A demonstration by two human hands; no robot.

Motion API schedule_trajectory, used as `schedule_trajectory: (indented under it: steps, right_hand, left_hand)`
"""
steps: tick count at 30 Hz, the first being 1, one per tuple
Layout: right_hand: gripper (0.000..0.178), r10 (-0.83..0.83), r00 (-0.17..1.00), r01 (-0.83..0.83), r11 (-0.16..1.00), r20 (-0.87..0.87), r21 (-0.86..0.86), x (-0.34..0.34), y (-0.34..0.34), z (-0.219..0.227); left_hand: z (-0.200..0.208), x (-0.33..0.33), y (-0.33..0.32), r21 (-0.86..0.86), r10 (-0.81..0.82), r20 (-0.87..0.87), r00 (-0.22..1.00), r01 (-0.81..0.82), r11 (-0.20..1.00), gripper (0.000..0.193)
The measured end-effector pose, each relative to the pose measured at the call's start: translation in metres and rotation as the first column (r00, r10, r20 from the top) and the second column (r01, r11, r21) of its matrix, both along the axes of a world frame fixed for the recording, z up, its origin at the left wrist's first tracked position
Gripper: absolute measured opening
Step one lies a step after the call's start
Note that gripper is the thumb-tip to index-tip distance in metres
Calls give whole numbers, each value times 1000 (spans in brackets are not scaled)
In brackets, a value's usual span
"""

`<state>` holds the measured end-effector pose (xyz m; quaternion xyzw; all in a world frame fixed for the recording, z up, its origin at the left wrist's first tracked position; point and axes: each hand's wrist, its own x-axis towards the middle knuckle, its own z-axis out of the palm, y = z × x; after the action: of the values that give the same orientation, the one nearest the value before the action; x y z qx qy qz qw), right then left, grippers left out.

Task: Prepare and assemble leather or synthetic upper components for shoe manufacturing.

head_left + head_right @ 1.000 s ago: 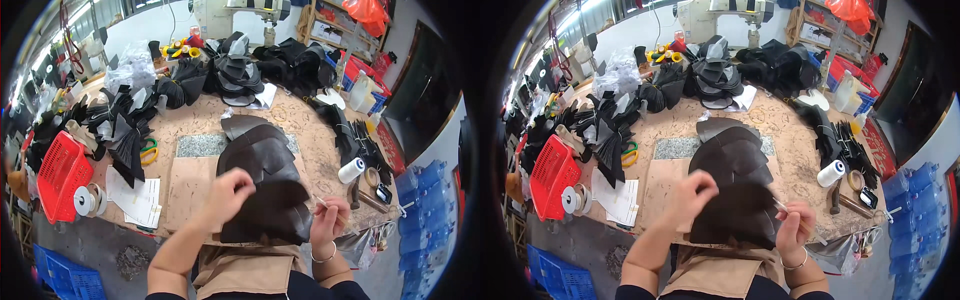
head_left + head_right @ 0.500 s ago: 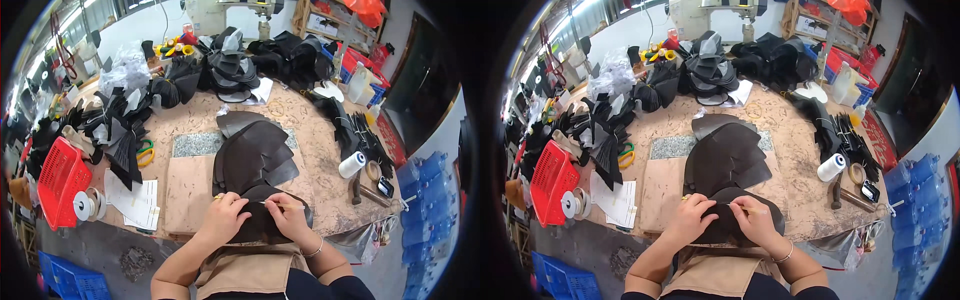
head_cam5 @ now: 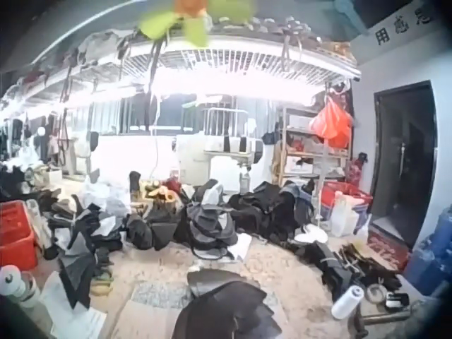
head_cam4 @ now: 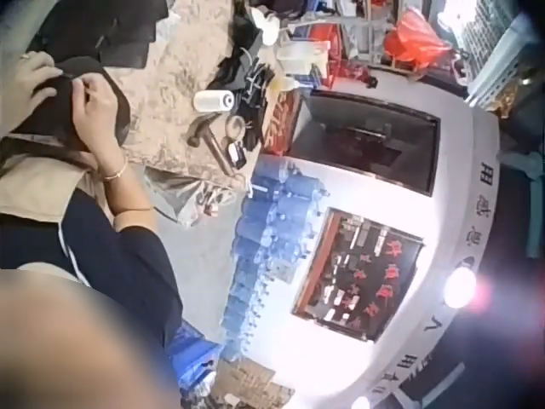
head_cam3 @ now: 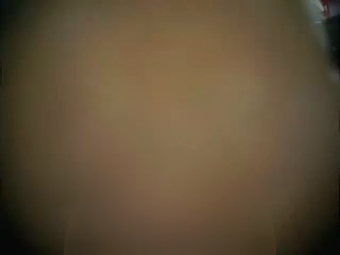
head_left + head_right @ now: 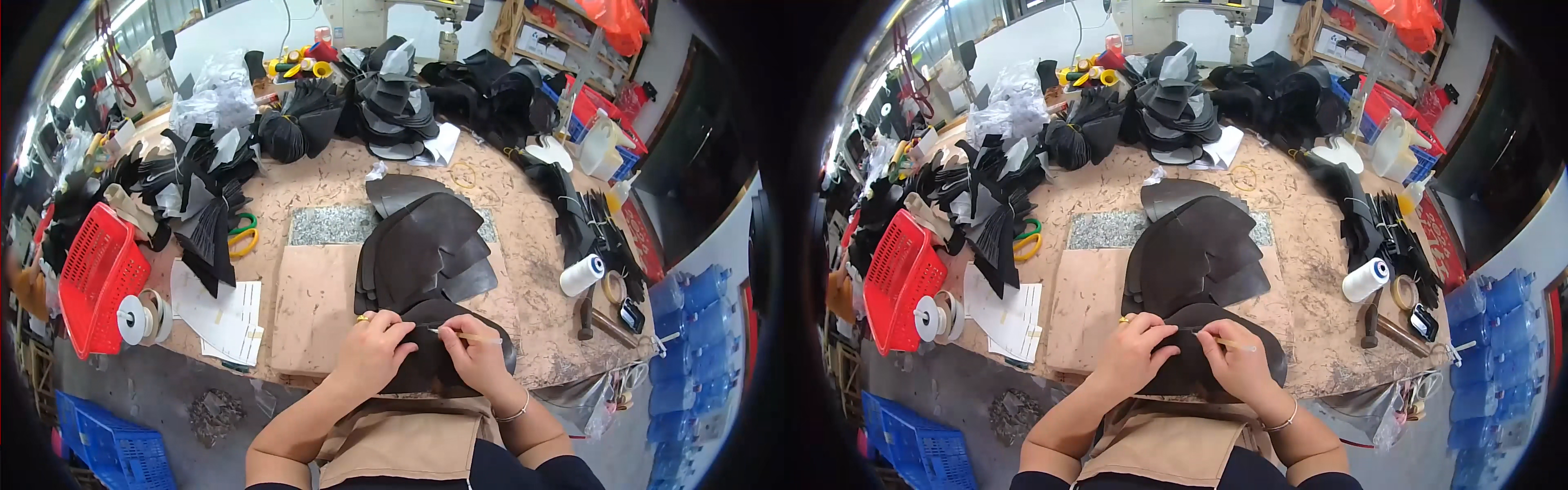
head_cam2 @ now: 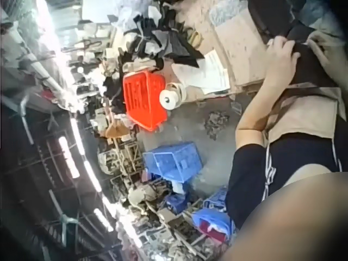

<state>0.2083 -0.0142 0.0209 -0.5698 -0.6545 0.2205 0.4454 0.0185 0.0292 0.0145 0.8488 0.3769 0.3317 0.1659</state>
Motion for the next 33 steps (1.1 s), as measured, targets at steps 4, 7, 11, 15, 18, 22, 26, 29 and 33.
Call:
schedule_trajectory:
  steps: [4, 7, 11, 15, 18, 22, 26, 29, 33]
  right_hand:
    - [11, 21, 1000, -21, 999, 5, -27, 4, -2, -5]
    - [8, -1, 995, 3, 1000, -101, 17, 5, -5, -4]
    - [9, -12, 913, 142, 947, -409, 289, 17, -20, 8]
    - [9, 37, 854, 288, 797, -519, 531, 33, -27, 20]
    - [9, 34, 863, 271, 812, -505, 517, 31, -28, 25]
    - [7, -28, 948, 81, 984, -318, 156, 22, -21, 12]
    - [9, -5, 998, 7, 1000, -66, 24, 8, -6, 7]
    - [11, -7, 994, 7, 1000, -106, 5, 2, 0, -1]
    - [11, -12, 999, 12, 1000, -36, 16, -2, 1, 2]
  left_hand:
    - [-1, 0, 0, 28, -6, 8, 1000, 6, 1000, 27]
    - [5, 2, 1, 42, 2, 8, 1000, -3, 999, 23]
    - [12, 0, 9, 40, -41, 21, 999, 40, 998, 19]
    - [39, 1, 37, -330, -35, 406, 913, 182, 926, 14]
    - [56, 16, 82, -224, 101, 420, 902, -5, 975, 15]
    - [54, 20, 82, 82, -11, 160, 987, -2, 997, 19]
    - [27, 9, 35, -81, -184, -81, 980, 178, 981, 25]
    - [14, 5, 14, -86, -74, -131, 989, 63, 994, 26]
    - [2, 4, 9, -88, -27, 17, 999, 29, 996, 27]
